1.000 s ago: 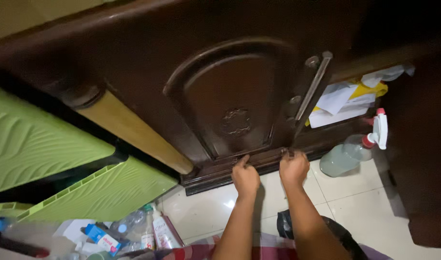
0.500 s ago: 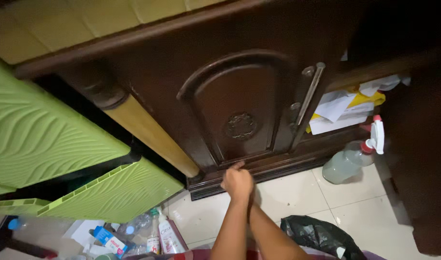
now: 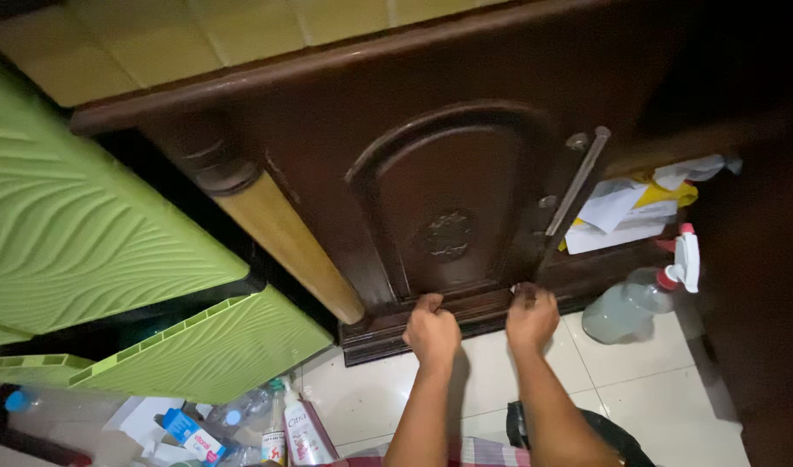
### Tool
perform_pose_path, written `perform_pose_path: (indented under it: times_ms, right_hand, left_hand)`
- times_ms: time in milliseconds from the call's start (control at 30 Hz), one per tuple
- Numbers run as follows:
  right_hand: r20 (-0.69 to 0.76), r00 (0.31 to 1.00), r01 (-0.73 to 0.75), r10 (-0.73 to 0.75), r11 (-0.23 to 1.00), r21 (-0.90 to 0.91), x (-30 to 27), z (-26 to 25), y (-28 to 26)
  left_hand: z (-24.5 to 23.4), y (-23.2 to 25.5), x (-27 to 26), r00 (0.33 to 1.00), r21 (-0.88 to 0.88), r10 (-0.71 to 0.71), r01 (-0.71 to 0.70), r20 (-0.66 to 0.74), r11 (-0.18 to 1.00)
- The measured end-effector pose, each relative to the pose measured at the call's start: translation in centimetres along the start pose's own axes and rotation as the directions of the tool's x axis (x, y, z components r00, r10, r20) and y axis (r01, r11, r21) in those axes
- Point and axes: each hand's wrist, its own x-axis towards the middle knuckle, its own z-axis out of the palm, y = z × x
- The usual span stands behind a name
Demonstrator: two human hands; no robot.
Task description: The person cleans a wooden cabinet by spraying liquid from a spray bottle and wiping the surface with a tissue. They open and close the cabinet doors and drawers, then wipe the top surface of the cabinet.
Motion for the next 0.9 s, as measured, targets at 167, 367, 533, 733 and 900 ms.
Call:
perform_pose_path:
  times_ms: [167, 367, 533, 733, 900]
  right_hand:
    - [-0.006, 1.000, 0.012, -0.013, 0.992, -0.122, 0.8, 0.4, -0.2]
    - [0.162, 0.986, 0.067, -0.037, 0.981, -0.183, -0.8, 1.8, 0.0]
    - [0.274, 0.960, 0.021, -0.064, 0.987, 0.157, -5.2, 4.5, -0.6]
    - [0.710, 0.684, -0.725, 0.167, 0.041, 0.688, -4.0, 4.5, 0.6]
    - [0.789, 0.610, -0.791, -0.073, 0.004, 0.611, -3.2, 2.2, 0.4]
  left_hand:
    - [0.4, -0.5, 0.5, 0.999, -0.050, 0.024, -0.026, -0.026, 0.998]
    - [1.6, -2.1, 0.2, 0.996, -0.087, -0.015, 0.006, -0.093, 0.996]
    - [3.1, -4.4, 2.0, 0.962, -0.371, -0.260, 0.212, -0.084, 0.904]
    - [4.0, -6.4, 2.6, 0.961, -0.556, -0.274, 0.243, 0.028, 0.795]
    - [3.2, -4.4, 1.4, 0.917, -0.702, -0.153, 0.382, 0.367, 0.601]
